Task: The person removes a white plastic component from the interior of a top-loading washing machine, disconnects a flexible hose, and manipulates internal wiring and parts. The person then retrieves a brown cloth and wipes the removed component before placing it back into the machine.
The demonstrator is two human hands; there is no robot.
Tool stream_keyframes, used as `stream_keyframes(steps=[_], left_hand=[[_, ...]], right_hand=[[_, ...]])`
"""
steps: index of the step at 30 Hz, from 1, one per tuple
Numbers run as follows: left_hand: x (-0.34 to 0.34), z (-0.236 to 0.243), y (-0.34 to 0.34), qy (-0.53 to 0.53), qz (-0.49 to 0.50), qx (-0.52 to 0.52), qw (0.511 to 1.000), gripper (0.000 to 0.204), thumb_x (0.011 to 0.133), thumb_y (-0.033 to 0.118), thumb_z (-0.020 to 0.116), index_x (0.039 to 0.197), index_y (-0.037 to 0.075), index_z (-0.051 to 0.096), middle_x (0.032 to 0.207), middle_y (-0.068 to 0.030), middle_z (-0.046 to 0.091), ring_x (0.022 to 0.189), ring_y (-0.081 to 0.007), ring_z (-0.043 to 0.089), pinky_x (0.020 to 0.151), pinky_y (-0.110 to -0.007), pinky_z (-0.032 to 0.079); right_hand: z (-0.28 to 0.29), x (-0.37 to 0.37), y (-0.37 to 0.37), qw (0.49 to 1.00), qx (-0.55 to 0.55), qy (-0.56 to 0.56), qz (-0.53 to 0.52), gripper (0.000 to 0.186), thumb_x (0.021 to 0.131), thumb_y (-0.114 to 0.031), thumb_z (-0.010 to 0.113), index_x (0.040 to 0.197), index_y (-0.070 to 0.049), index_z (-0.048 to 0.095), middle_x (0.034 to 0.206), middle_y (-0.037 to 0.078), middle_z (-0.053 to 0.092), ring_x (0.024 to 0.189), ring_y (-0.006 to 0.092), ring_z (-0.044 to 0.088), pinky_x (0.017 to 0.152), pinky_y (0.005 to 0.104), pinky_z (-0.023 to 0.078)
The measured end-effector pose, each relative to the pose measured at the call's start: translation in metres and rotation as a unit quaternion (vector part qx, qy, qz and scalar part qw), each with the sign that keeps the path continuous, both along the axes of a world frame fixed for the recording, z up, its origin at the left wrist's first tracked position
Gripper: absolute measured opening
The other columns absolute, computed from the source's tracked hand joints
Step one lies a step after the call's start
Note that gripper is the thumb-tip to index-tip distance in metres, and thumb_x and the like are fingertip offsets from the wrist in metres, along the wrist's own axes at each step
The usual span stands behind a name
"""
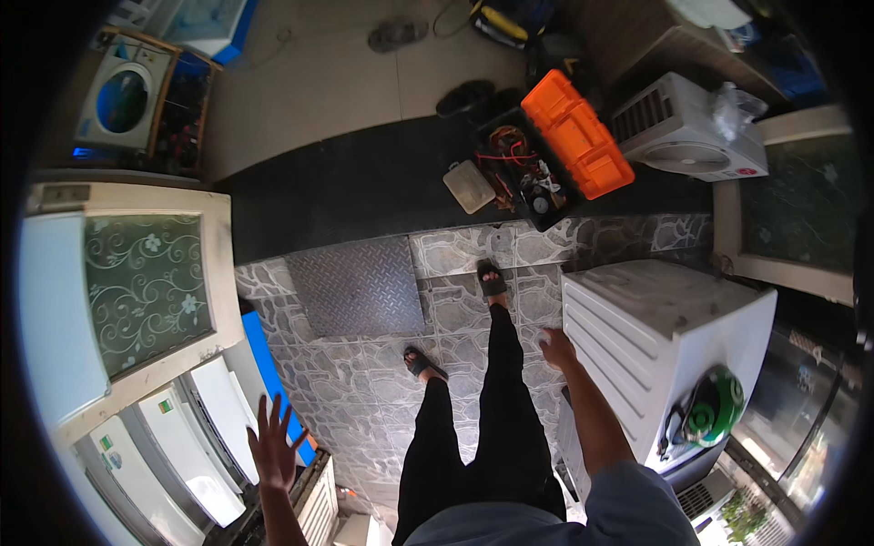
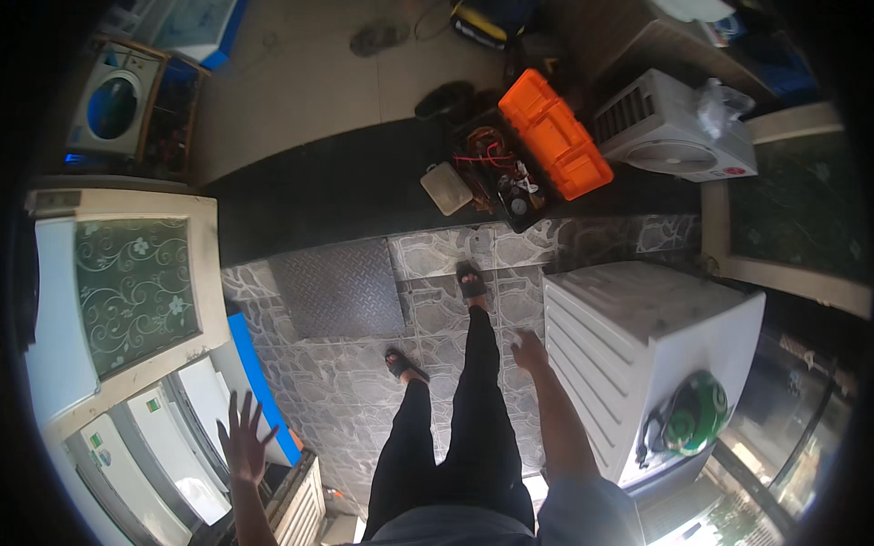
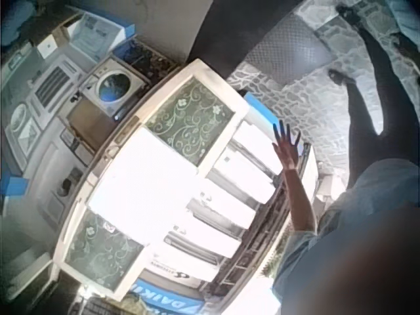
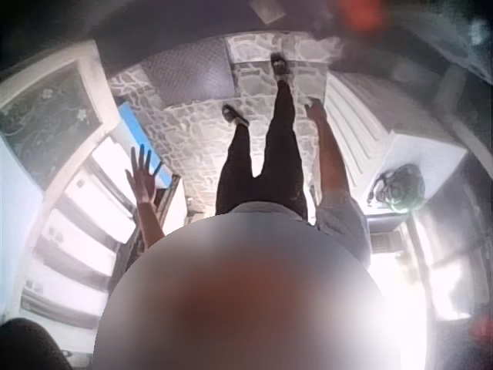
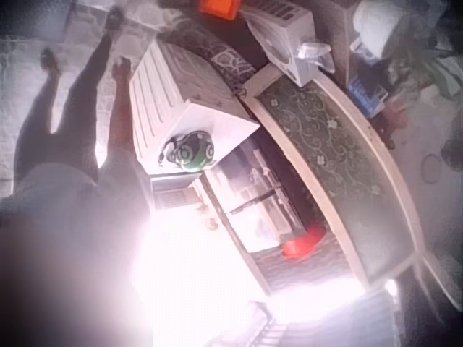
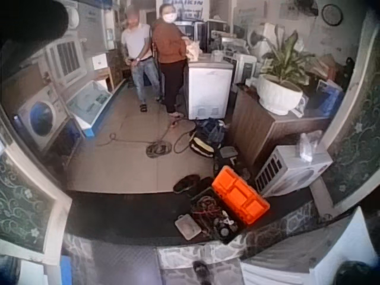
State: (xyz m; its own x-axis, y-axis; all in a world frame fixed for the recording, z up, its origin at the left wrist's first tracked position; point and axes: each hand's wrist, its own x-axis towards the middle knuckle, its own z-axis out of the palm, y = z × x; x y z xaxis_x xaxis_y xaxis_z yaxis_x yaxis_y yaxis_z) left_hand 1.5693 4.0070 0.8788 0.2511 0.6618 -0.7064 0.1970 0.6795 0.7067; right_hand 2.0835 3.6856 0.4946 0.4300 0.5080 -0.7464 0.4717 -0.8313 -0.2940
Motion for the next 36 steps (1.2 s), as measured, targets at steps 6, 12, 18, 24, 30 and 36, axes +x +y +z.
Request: stream_keyframes(steps=[6, 12, 18, 24, 30, 36], left_hand=[[-0.005, -0.12, -0.163, 0.32, 0.035, -0.305, 0.896, 0.074, 0.103, 0.068, 0.032, 0.164, 0.025, 0.029, 0.171, -0.0055, 0.025, 0.155, -0.0302, 0.027, 0.119, -0.061, 0.026], [0.184, -0.154, -0.151, 0.277, -0.386, -0.248, 0.844, 0.06, 0.102, 0.033, 0.067, 0.155, 0.014, 0.045, 0.16, -0.0176, 0.043, 0.142, -0.0347, 0.048, 0.118, -0.044, 0.038], [0.254, -0.155, -0.116, 0.115, 0.058, -0.38, 0.916, 0.051, 0.105, 0.005, 0.053, 0.155, 0.003, 0.042, 0.148, -0.0054, 0.054, 0.093, -0.0059, 0.056, 0.087, -0.023, 0.047], [0.214, -0.14, -0.133, 0.232, 0.02, -0.169, 0.958, 0.036, 0.104, 0.012, 0.059, 0.139, 0.005, 0.058, 0.13, -0.0085, 0.066, 0.121, -0.0195, 0.061, 0.103, -0.032, 0.046], [0.197, -0.137, -0.195, 0.215, 0.085, -0.061, 0.971, 0.034, 0.1, 0.01, 0.065, 0.133, 0.005, 0.062, 0.13, -0.0085, 0.067, 0.109, -0.0179, 0.066, 0.096, -0.032, 0.05], [0.211, -0.109, -0.259, -0.16, 0.283, -0.187, 0.927, 0.071, 0.106, 0.061, 0.04, 0.157, 0.012, 0.038, 0.153, -0.0119, 0.049, 0.138, -0.0314, 0.048, 0.112, -0.057, 0.04]], right_hand=[[-0.238, 0.085, 0.251, 0.998, 0.049, 0.024, 0.008, 0.049, 0.097, -0.032, 0.062, 0.144, -0.018, 0.059, 0.169, 0.014, 0.021, 0.128, 0.0406, 0.06, 0.106, 0.051, 0.05], [-0.333, 0.15, 0.366, 0.989, 0.125, -0.041, -0.067, 0.065, 0.091, -0.009, 0.057, 0.153, -0.024, 0.044, 0.161, 0.014, 0.032, 0.139, 0.037, 0.049, 0.105, 0.0511, 0.049], [-0.297, 0.13, 0.318, 0.98, 0.15, -0.122, -0.052, 0.08, 0.091, -0.008, 0.054, 0.163, -0.025, 0.024, 0.164, 0.017, 0.029, 0.138, 0.0443, 0.048, 0.102, 0.054, 0.05], [-0.111, 0.074, 0.274, 0.974, 0.226, -0.009, -0.025, 0.076, 0.086, 0.008, 0.057, 0.158, -0.007, 0.034, 0.152, 0.023, 0.04, 0.144, 0.0426, 0.039, 0.115, 0.047, 0.037], [0.117, 0.053, 0.247, 0.95, 0.245, 0.189, 0.03, 0.059, 0.092, 0.0, 0.065, 0.149, -0.005, 0.051, 0.147, 0.02, 0.049, 0.131, 0.0323, 0.055, 0.1, 0.0374, 0.049], [0.358, -0.044, 0.148, 0.822, 0.199, 0.349, 0.403, 0.05, 0.098, -0.019, 0.066, 0.146, -0.008, 0.056, 0.146, 0.016, 0.054, 0.125, 0.0334, 0.06, 0.097, 0.0395, 0.053]])
